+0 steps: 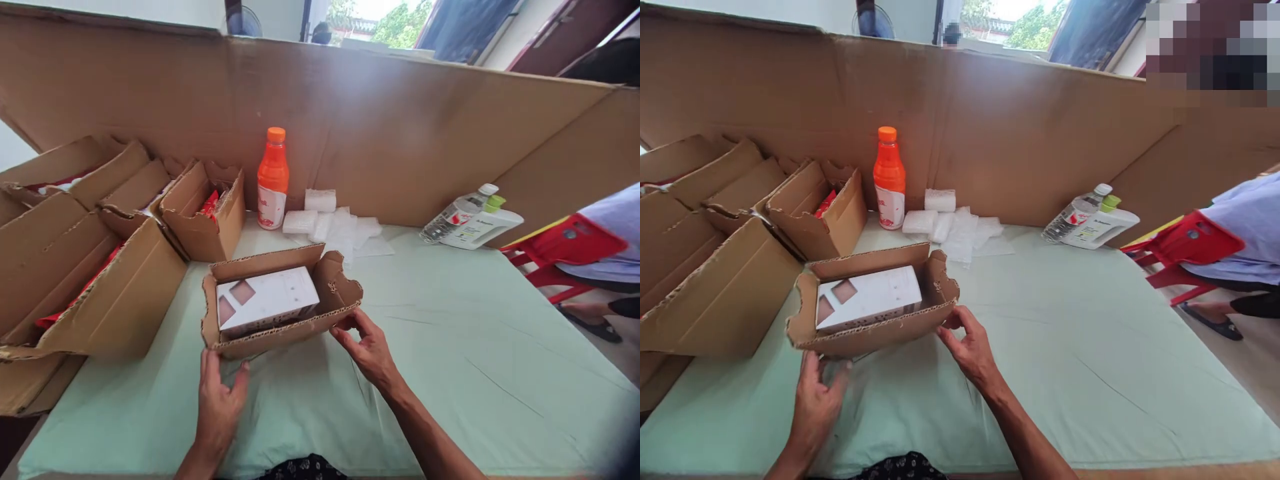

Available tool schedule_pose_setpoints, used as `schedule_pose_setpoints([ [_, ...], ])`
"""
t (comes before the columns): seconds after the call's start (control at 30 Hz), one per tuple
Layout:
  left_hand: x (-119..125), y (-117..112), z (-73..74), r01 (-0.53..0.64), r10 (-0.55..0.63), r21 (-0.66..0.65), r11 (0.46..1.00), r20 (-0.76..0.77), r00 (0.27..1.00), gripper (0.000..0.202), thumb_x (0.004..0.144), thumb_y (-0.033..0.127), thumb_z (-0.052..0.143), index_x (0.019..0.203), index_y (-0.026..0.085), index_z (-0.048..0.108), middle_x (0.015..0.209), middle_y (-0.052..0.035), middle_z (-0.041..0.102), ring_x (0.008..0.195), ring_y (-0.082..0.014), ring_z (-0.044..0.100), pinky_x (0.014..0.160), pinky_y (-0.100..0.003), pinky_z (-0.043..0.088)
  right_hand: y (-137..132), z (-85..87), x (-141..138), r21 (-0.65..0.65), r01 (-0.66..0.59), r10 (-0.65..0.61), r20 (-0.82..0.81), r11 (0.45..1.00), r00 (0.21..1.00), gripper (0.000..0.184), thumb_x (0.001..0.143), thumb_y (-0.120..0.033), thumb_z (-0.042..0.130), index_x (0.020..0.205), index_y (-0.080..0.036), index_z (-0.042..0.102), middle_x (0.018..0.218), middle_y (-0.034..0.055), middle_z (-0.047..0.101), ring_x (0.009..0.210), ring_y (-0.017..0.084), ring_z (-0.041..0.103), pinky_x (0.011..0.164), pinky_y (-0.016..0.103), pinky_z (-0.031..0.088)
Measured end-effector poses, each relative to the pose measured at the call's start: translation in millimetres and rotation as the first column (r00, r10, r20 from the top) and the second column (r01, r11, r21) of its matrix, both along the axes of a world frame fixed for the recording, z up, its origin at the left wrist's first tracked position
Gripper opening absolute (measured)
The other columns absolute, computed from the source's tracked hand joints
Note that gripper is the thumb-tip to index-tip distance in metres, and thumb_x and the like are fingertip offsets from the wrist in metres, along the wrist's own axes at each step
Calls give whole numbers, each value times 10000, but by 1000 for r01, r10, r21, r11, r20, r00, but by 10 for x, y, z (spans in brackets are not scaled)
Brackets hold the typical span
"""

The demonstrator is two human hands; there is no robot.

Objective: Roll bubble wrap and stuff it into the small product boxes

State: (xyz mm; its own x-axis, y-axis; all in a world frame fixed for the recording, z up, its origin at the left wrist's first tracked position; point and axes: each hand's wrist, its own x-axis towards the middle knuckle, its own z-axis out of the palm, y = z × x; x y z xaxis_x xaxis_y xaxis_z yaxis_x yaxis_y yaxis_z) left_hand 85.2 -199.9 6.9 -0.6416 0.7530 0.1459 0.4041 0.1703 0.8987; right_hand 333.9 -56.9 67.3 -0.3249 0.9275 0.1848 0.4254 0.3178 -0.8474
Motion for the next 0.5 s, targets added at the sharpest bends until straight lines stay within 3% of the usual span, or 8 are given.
schedule_pose_setpoints([
  [0.07,36,298,65,44,-44,6,999,-3,999,297,835,366,619,1094,225,583,1035,-71,570,980,-248,611,810,-371,572,90,-41,62,-17,67,-68,-48,998,997,212,870,-412,654,985,-235,634,827,28,659,752,200,625,726,349,548],
  [0.13,18,614,92,61,-61,36,998,-1,998,351,825,344,610,1147,212,565,1047,-68,563,948,-223,602,749,-323,560,238,-75,45,-16,102,-103,-99,995,990,249,863,-388,650,1056,-230,633,864,33,663,763,194,635,742,355,567],
  [0.33,-221,1534,0,19,-24,164,986,25,999,465,777,291,632,1223,183,557,1117,-88,612,1035,-224,603,948,-382,510,764,-167,-234,40,80,-69,-227,996,971,389,807,-257,618,1195,-234,613,1097,70,632,873,177,665,857,380,599],
  [0.5,-308,1928,-164,-56,47,203,978,51,998,596,845,327,594,1400,170,443,1342,-158,569,1223,-248,575,1105,-434,425,1105,-251,-284,101,-34,50,-166,994,985,422,851,-223,546,1269,-234,603,1194,88,652,929,171,688,851,359,599],
])
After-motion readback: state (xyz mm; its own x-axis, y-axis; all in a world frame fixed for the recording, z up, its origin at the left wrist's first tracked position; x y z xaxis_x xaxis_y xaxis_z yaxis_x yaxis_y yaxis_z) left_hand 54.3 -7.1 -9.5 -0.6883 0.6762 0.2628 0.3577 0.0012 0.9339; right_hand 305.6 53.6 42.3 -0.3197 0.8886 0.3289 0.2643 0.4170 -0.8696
